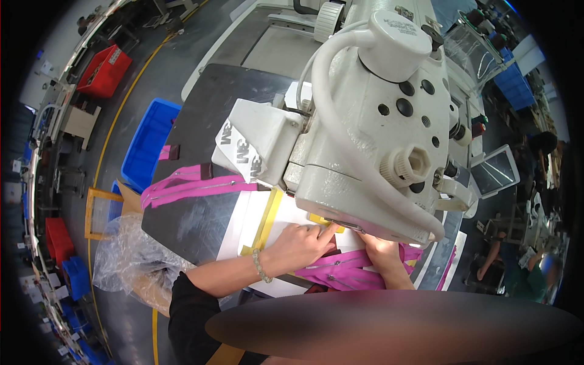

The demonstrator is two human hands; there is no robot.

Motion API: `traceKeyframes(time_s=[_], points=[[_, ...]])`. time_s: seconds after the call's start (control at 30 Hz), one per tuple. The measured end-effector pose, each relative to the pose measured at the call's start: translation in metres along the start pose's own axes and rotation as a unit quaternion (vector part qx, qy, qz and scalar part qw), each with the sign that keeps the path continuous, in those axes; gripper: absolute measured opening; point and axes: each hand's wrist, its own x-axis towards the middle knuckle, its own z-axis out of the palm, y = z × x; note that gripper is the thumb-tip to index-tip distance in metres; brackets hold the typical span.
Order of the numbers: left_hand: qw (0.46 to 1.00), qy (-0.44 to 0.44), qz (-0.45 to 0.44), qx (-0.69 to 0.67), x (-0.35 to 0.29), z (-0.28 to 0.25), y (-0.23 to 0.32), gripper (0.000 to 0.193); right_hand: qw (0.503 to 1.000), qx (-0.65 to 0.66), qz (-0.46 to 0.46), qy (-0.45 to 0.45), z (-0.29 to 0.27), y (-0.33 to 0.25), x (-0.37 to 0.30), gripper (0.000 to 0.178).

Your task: The recorder is using an industrial sewing machine to attach fabric straps or labels to pink fabric pieces.

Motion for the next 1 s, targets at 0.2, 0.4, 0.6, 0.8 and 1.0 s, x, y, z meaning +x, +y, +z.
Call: traceKeyframes(time_s=[0.2,0.4,0.6,0.8,1.0], points=[[1.000,-0.004,-0.006,-0.017,0.002,0.000,0.000,0.036,0.995,-0.018,-0.093,0.012,-0.006,-0.003,0.011,0.026],[0.999,0.005,0.026,-0.037,0.003,0.003,-0.005,0.030,0.995,0.043,-0.088,0.028,-0.008,-0.004,0.018,0.023],[0.987,-0.095,-0.037,-0.126,-0.009,0.003,-0.003,0.026,0.984,0.016,-0.173,0.035,-0.007,0.002,0.024,0.028],[0.974,-0.110,-0.043,-0.192,-0.015,0.004,-0.004,0.035,0.988,0.034,-0.145,0.026,-0.005,0.003,0.030,0.029],[0.973,-0.007,-0.026,-0.231,-0.004,0.002,-0.003,0.036,0.991,0.056,-0.120,0.008,-0.002,0.004,0.034,0.029]])
